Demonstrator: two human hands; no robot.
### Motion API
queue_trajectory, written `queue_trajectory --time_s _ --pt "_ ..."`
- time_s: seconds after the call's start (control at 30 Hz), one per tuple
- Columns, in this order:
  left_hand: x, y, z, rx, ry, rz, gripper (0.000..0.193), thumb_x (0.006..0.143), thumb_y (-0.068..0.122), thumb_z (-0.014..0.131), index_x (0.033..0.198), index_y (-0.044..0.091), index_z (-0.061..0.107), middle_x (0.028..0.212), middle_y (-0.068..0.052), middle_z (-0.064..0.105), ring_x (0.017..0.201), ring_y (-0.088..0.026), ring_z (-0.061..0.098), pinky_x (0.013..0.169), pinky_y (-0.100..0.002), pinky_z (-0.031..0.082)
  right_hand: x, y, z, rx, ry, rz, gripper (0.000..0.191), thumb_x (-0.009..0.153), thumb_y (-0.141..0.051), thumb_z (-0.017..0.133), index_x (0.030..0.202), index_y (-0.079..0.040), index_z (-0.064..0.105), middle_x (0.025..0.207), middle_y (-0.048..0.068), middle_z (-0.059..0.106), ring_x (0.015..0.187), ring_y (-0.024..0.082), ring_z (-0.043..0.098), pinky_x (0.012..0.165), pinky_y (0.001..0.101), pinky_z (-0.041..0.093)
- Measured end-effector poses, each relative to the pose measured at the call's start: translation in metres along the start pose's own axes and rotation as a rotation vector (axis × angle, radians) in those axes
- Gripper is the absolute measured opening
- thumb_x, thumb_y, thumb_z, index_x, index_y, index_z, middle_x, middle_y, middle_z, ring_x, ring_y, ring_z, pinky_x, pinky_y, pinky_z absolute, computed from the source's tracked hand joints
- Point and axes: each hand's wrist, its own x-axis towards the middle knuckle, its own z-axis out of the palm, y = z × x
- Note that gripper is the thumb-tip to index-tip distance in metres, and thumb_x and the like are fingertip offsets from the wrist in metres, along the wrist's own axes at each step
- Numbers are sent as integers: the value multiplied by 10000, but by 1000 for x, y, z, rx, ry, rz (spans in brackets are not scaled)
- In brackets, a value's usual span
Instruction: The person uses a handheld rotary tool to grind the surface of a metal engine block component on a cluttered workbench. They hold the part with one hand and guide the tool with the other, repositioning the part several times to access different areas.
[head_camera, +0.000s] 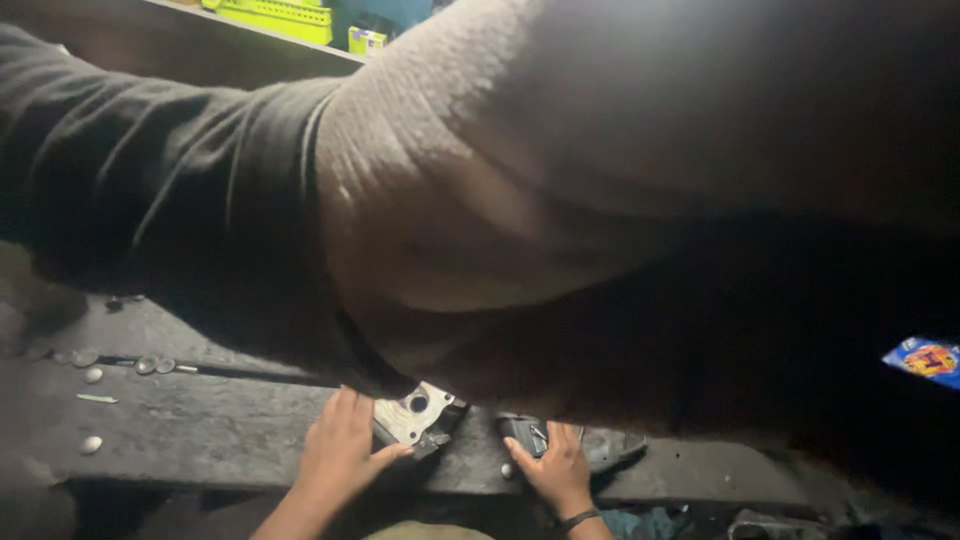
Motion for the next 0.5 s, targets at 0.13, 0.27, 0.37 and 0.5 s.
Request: queue_trajectory --time_s 0.13,0.27,0.37,0.5 --pt "-4 2 -12 -70 49 97 919 606 542 874 1345 81 583 1349 -146 571 1228 -372 514 954 -496 485 0 -10 -1 -167 -204 245 621 735 -629 761 1032 -84 773 1062 188 731 1038 395 680 906 479 552" --pt "-2 7 -16 -36 3 65 917 636 565 868 1348 70 573 1327 -155 571 1212 -365 520 962 -494 481 2 -11 -5 -106 -218 254 578 740 -605 754 1024 -103 785 1059 154 749 1027 362 699 900 459 566" --pt "-2 10 -17 -47 10 53 899 633 556 865 1334 77 570 1339 -147 567 1198 -356 520 949 -489 484 4 -9 -7 -114 -119 150 665 730 -579 785 1129 -54 692 1199 180 670 1088 378 667 894 458 566" --pt "-4 9 -16 -58 53 71 930 634 549 870 1347 50 543 1303 -155 561 1166 -364 520 927 -499 484 3 -10 -5 -69 -1 21 794 720 -510 815 1301 -35 554 1357 183 565 1192 393 608 936 460 536"
